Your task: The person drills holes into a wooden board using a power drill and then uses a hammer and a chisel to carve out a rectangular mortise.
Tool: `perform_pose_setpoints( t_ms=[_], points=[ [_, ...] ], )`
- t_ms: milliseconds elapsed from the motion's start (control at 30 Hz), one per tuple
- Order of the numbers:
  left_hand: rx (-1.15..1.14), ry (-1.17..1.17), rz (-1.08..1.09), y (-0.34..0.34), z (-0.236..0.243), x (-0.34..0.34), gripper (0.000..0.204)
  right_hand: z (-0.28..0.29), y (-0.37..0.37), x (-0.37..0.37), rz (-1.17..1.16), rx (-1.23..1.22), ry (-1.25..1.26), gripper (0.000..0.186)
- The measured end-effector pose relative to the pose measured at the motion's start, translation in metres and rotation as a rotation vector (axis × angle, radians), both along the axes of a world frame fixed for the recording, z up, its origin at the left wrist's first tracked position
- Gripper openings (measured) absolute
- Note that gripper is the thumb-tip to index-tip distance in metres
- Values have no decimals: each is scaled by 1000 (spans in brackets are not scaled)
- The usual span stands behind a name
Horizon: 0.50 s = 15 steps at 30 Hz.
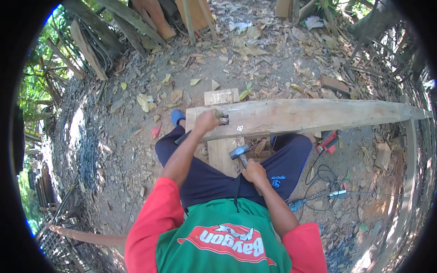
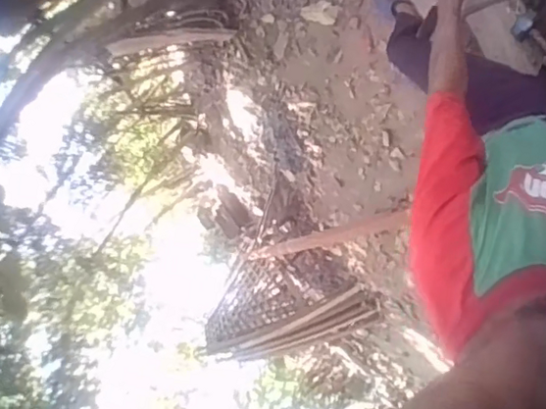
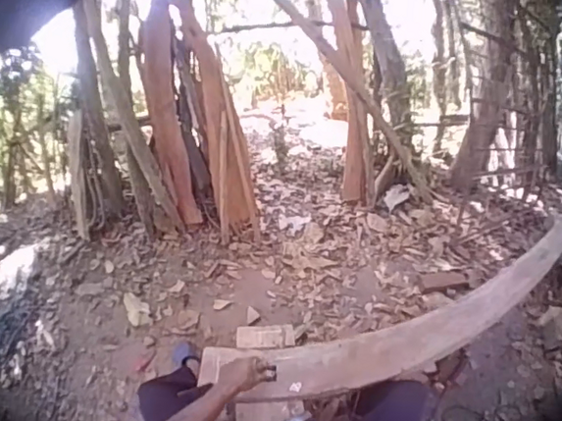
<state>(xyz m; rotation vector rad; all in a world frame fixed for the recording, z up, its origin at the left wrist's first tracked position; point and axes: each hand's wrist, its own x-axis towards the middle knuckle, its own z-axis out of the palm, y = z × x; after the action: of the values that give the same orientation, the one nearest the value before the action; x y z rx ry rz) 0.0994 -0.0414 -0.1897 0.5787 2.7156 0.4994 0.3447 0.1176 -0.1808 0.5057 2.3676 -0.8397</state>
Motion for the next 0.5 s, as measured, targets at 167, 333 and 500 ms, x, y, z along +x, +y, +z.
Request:
perform_pose_setpoints(
  t_ms=[167,333,500],
  points=[
    [13,5,15,10,-24,15,31,2,0,5,-15,15,-1,43],
    [42,103,153,4,18,-15,33,-4,-1,5,-7,28,18,42],
    [804,376,580,-41,80,-68,36,9,-6,5,5,13,20,41]
  ],
)
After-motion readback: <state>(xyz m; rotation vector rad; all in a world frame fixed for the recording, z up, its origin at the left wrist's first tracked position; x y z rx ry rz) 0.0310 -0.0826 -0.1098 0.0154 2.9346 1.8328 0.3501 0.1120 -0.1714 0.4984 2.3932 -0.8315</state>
